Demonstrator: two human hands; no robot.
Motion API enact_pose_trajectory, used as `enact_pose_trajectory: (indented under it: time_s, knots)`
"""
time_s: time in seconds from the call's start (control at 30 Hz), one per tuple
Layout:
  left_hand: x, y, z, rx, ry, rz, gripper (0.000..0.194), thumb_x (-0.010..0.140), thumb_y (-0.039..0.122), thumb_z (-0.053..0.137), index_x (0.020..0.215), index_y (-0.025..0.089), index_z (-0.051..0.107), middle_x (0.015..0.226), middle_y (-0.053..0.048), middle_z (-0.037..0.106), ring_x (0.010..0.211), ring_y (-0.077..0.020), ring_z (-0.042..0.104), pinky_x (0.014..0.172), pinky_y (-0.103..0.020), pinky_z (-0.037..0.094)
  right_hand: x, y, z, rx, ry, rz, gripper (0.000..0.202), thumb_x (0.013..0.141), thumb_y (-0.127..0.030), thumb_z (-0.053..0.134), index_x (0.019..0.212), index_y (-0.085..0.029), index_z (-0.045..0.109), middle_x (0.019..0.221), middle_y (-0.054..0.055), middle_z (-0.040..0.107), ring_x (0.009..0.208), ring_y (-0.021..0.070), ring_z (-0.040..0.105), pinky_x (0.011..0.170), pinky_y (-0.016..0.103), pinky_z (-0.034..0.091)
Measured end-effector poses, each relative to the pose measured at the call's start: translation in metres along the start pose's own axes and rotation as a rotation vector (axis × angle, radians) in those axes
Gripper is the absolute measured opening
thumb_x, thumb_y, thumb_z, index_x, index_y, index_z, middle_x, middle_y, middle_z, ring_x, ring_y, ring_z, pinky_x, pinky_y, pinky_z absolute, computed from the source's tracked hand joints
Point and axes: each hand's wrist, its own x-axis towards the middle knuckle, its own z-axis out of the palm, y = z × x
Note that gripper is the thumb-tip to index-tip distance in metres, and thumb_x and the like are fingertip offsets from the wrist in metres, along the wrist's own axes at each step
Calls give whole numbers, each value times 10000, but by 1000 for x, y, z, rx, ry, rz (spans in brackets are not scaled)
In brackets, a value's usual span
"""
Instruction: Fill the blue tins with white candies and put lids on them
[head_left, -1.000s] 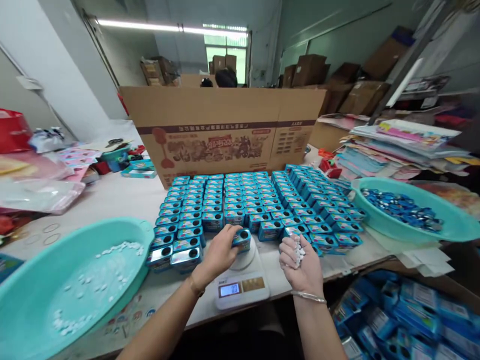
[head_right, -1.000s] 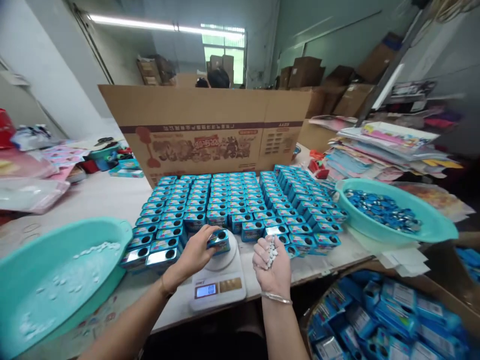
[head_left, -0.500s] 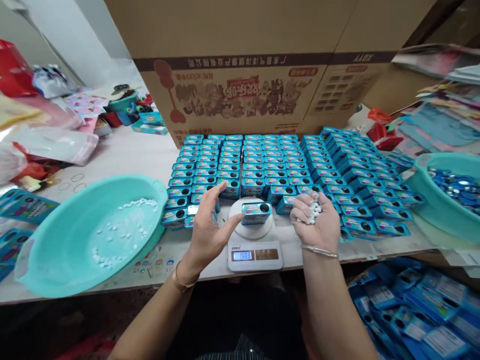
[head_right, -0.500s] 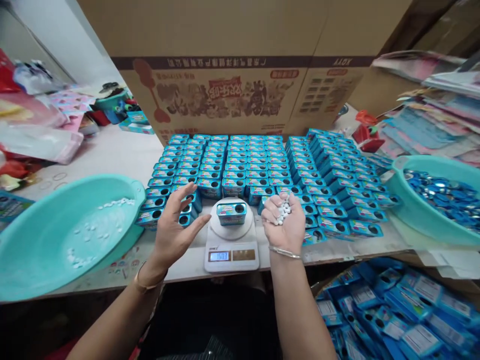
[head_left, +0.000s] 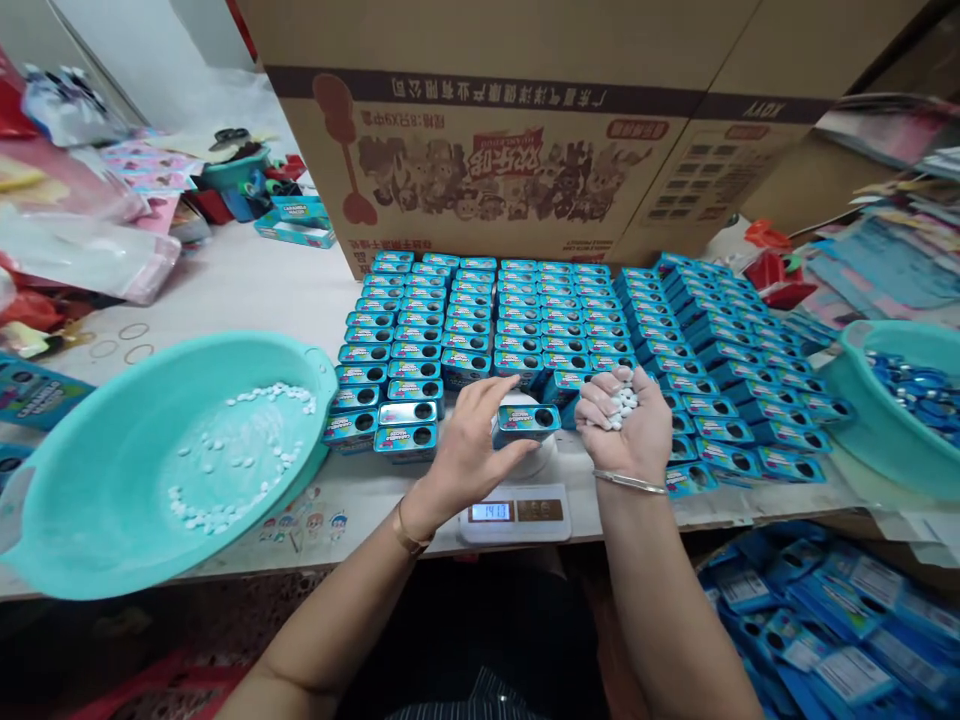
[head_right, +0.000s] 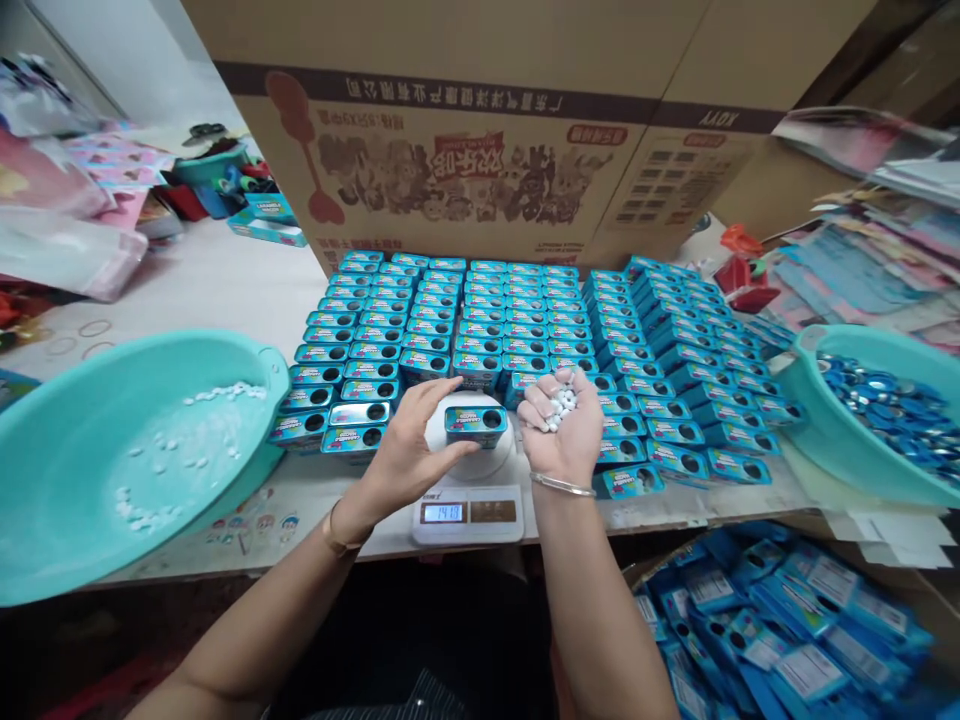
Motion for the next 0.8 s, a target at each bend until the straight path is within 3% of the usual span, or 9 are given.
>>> enact_pose_trajectory:
  time_s: [0.2,0.3,0.43,0.8]
  knots:
    - [21,-6,27,134,-153,17,550,742,401,783,1218,206,588,1159,-99,634,1123,-285,562,1003,-475,427,6,13,12,-55,83,-93,223,930,-283,448,721,-204,445,544,-78,395,379,53,295,329,152,249]
    - [26,-6,35,147,-166,-1,424,745,411,777,1096,212,646,1075,-79,662,1061,-268,585,1008,-480,404,9,20,13,-111,81,-130,230,908,-326,507,721,-211,438,543,-85,383,389,55,312,349,157,278]
    - [26,-6,38,154,-152,-21,277,773,360,746,1005,223,678,1008,-60,677,1008,-246,602,1010,-474,398,10,29,16,-185,68,-173,280,863,-382,597,712,-214,432,545,-93,376,400,50,334,377,161,301]
    - [26,-6,39,137,-145,-27,295,765,331,754,1035,237,678,1014,-50,693,1006,-244,615,1014,-471,398,9,34,25,-259,86,-248,278,840,-383,600,694,-213,435,529,-95,373,402,50,338,398,169,310]
